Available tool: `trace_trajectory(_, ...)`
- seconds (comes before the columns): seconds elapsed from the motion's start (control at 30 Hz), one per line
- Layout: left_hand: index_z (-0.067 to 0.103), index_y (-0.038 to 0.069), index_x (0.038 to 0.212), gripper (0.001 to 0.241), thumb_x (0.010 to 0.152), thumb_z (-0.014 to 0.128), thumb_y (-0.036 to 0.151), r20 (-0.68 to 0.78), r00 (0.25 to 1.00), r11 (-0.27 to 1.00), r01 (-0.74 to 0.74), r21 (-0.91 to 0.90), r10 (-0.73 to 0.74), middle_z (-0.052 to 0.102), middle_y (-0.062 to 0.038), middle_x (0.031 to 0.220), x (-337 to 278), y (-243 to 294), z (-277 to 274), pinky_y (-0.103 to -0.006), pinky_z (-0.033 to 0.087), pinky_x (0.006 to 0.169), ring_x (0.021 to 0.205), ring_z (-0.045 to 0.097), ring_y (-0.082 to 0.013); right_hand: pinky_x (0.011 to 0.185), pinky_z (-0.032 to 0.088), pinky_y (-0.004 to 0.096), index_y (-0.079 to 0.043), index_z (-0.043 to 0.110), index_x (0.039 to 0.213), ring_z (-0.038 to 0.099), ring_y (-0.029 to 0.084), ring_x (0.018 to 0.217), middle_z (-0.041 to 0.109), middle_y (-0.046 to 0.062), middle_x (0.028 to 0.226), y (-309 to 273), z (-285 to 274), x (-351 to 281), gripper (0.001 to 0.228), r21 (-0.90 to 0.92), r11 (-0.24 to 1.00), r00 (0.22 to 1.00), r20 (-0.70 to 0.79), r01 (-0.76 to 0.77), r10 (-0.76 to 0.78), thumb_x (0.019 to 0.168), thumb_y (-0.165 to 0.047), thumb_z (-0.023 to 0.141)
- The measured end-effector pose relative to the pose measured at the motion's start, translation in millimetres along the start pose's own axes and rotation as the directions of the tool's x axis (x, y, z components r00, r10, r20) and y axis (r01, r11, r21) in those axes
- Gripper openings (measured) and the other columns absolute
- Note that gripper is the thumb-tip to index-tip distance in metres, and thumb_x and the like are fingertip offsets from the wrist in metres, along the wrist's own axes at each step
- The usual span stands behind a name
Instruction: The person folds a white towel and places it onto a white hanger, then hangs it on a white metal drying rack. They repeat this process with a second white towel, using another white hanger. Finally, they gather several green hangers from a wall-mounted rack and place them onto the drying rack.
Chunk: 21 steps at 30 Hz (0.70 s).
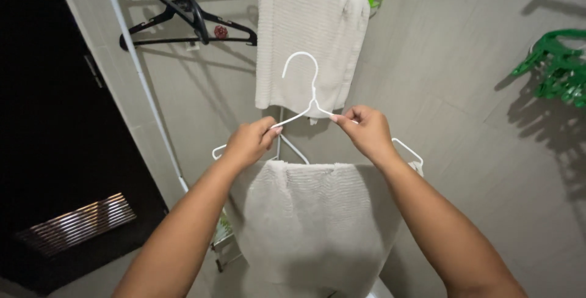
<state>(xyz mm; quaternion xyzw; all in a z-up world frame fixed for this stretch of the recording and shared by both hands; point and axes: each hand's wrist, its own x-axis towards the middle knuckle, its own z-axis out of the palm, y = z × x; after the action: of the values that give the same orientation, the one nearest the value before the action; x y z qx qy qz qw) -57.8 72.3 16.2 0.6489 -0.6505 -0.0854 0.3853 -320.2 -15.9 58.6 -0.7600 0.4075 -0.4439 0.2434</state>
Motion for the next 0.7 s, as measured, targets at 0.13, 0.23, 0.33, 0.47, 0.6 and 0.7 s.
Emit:
trace_trajectory(0.13,0.07,0.013,0.098,0.022,0.098,0.063,0.034,-0.277,0.937,0.977,-0.206,0.054,0.213,0.07,-0.01,0.078,32,-6,8,-0.047,0.049,0.063,0.074,0.068,-0.0338,0.054,0.042,0.03,-0.003,0.07,0.086,0.05,0.011,0.059,0.06,0.0,0.064,9,-3,31,0.026,-0.099,0.98,0.982,-0.065,0.17,-0.177,0.089,-0.028,0.079)
trace_trajectory(0.23,0.071,0.016,0.095,0.02,0.097,0.061,0.033,-0.263,0.957,0.989,-0.136,-0.05,0.118,0.069,-0.005,0.064,56,-6,-7,-0.0423,0.051,0.062,0.064,0.069,-0.0265,0.065,0.053,0.036,-0.003,0.068,0.1,0.063,0.021,0.071,0.067,0.007,0.087,13,-6,56,0.02,-0.256,0.853,0.876,-0.04,0.456,-0.48,0.098,-0.023,0.072)
trace_trajectory(0.33,0.071,0.013,0.091,0.022,0.099,0.06,0.03,-0.253,0.963,0.984,-0.127,-0.123,0.093,0.07,-0.002,0.063,86,-16,-27,-0.0379,0.052,0.06,0.06,0.07,-0.0195,0.077,0.053,0.045,-0.002,0.061,0.121,0.068,0.037,0.09,0.07,0.018,0.103,0,-12,70,0.037,-0.478,0.559,0.651,0.038,0.678,-0.758,0.092,-0.024,0.068)
trace_trajectory(0.47,0.073,0.012,0.094,0.019,0.097,0.06,0.025,-0.118,0.992,0.971,-0.077,-0.227,0.051,0.07,-0.002,0.062,124,-31,-46,-0.0322,0.053,0.055,0.054,0.067,-0.0134,0.067,0.053,0.049,-0.009,0.062,0.114,0.069,0.038,0.077,0.073,0.014,0.082,5,4,96,0.033,-0.596,0.752,0.941,0.018,0.281,-0.338,0.096,-0.036,0.066)
trace_trajectory(0.6,0.074,0.012,0.097,0.016,0.096,0.063,0.024,-0.081,0.989,0.968,-0.137,-0.21,0.123,0.071,-0.001,0.063,160,-42,-55,-0.0321,0.053,0.055,0.053,0.066,-0.0111,0.064,0.051,0.05,-0.015,0.068,0.101,0.069,0.037,0.071,0.072,0.013,0.076,10,14,127,0.026,-0.681,0.719,0.953,-0.106,0.139,-0.284,0.1,-0.04,0.063)
trace_trajectory(0.7,0.069,0.008,0.102,0.02,0.095,0.067,0.027,-0.103,0.952,0.91,-0.306,-0.281,0.288,0.071,-0.006,0.069,196,-54,-58,-0.0349,0.056,0.058,0.06,0.07,-0.0155,0.061,0.051,0.048,-0.014,0.071,0.097,0.068,0.035,0.067,0.07,0.013,0.072,-3,13,140,0.029,-0.728,0.683,0.909,-0.242,0.06,-0.339,0.098,-0.043,0.067)
